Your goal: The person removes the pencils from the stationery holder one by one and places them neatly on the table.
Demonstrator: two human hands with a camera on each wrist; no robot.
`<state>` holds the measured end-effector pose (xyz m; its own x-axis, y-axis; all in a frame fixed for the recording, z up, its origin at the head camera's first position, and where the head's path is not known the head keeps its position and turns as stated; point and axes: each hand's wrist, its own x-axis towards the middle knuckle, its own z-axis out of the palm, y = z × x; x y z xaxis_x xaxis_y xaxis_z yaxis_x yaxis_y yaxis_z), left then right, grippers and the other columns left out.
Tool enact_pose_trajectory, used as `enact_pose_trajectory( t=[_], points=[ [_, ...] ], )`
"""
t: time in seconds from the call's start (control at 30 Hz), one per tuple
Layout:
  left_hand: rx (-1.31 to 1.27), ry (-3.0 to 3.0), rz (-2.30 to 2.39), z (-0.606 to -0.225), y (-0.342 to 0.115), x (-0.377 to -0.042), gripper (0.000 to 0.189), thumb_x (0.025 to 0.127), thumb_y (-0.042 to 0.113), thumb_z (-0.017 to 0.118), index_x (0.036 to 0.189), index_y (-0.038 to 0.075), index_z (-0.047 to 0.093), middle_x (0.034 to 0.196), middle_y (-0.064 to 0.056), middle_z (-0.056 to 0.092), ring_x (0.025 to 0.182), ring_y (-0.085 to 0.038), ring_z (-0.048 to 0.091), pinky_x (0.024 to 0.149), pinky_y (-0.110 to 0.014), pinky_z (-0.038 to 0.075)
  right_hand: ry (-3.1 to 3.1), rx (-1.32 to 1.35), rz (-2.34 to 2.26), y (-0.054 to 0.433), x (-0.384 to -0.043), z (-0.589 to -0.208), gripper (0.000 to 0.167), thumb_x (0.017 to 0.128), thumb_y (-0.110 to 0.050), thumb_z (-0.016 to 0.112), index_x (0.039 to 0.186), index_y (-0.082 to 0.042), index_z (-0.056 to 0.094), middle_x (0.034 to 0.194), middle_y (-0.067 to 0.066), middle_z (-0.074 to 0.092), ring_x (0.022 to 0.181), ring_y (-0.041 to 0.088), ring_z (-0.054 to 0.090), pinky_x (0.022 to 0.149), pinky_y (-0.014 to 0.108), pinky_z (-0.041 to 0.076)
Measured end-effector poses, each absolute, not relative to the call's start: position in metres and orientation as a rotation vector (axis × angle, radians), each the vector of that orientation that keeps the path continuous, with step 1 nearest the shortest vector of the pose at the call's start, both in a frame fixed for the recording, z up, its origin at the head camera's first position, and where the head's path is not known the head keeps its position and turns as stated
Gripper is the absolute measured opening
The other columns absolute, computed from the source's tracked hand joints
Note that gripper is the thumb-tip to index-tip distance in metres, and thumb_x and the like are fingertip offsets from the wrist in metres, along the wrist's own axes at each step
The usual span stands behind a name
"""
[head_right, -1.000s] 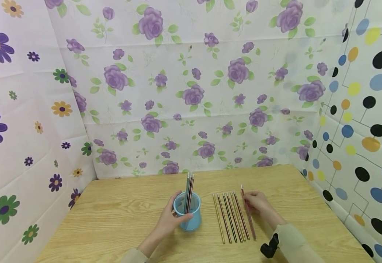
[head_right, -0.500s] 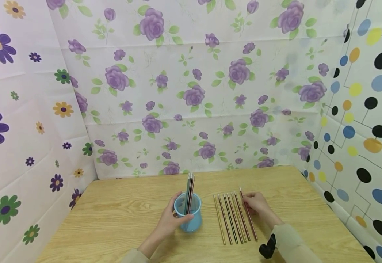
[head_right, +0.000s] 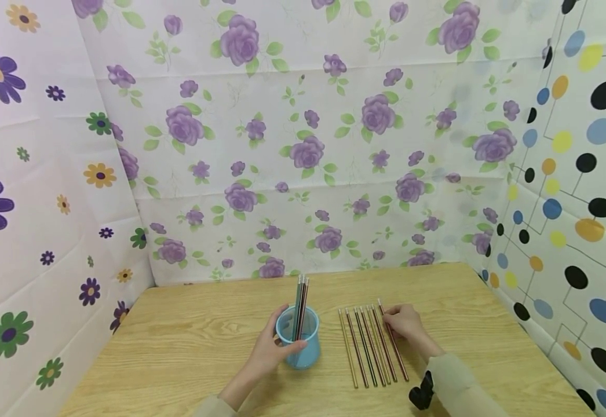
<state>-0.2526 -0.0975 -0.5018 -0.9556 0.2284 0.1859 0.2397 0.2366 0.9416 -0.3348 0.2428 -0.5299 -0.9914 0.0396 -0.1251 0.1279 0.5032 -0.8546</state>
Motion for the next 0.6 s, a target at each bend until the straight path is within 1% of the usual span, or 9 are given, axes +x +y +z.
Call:
enact_pose_trajectory(
  t=[0.2, 0.4, 0.6],
  points=[
    [-0.468, -2.462, -1.872, -0.5023, -0.0975, -0.2532, 0.092, 0.081, 0.029, 0.078, 0.153, 0.017, 0.022, 0.151, -0.019, 0.036, 0.139, -0.042, 0.033, 0.107, -0.062, 0.035, 2.687, 0.163, -1.462, 0.2385, -0.3335, -0.5248, 0.025, 0.087, -0.01, 0.058, 0.103, 0.007, 0.066, 0.083, 0.01, 0.065, 0.063, 0.013, 0.057, 0.053, 0.026, 0.05],
    [-0.487, -2.461, -1.866, -0.5018, -0.0975, -0.2531, 0.091, 0.082, 0.028, 0.078, 0.153, 0.017, 0.022, 0.151, -0.019, 0.036, 0.139, -0.043, 0.034, 0.107, -0.062, 0.035, 2.757, 0.174, -1.412, 0.2357, -0.334, -0.525, 0.02, 0.086, -0.009, 0.061, 0.096, 0.006, 0.068, 0.081, 0.01, 0.066, 0.061, 0.013, 0.057, 0.051, 0.025, 0.05],
    [-0.47, -2.463, -1.866, -0.5027, -0.0972, -0.2528, 0.091, 0.082, 0.029, 0.078, 0.153, 0.018, 0.022, 0.151, -0.019, 0.035, 0.139, -0.042, 0.034, 0.107, -0.062, 0.037, 2.813, 0.148, -1.374, 0.2338, -0.3344, -0.528, 0.016, 0.084, -0.008, 0.062, 0.091, 0.005, 0.068, 0.078, 0.011, 0.067, 0.057, 0.014, 0.058, 0.049, 0.027, 0.05]
  ],
)
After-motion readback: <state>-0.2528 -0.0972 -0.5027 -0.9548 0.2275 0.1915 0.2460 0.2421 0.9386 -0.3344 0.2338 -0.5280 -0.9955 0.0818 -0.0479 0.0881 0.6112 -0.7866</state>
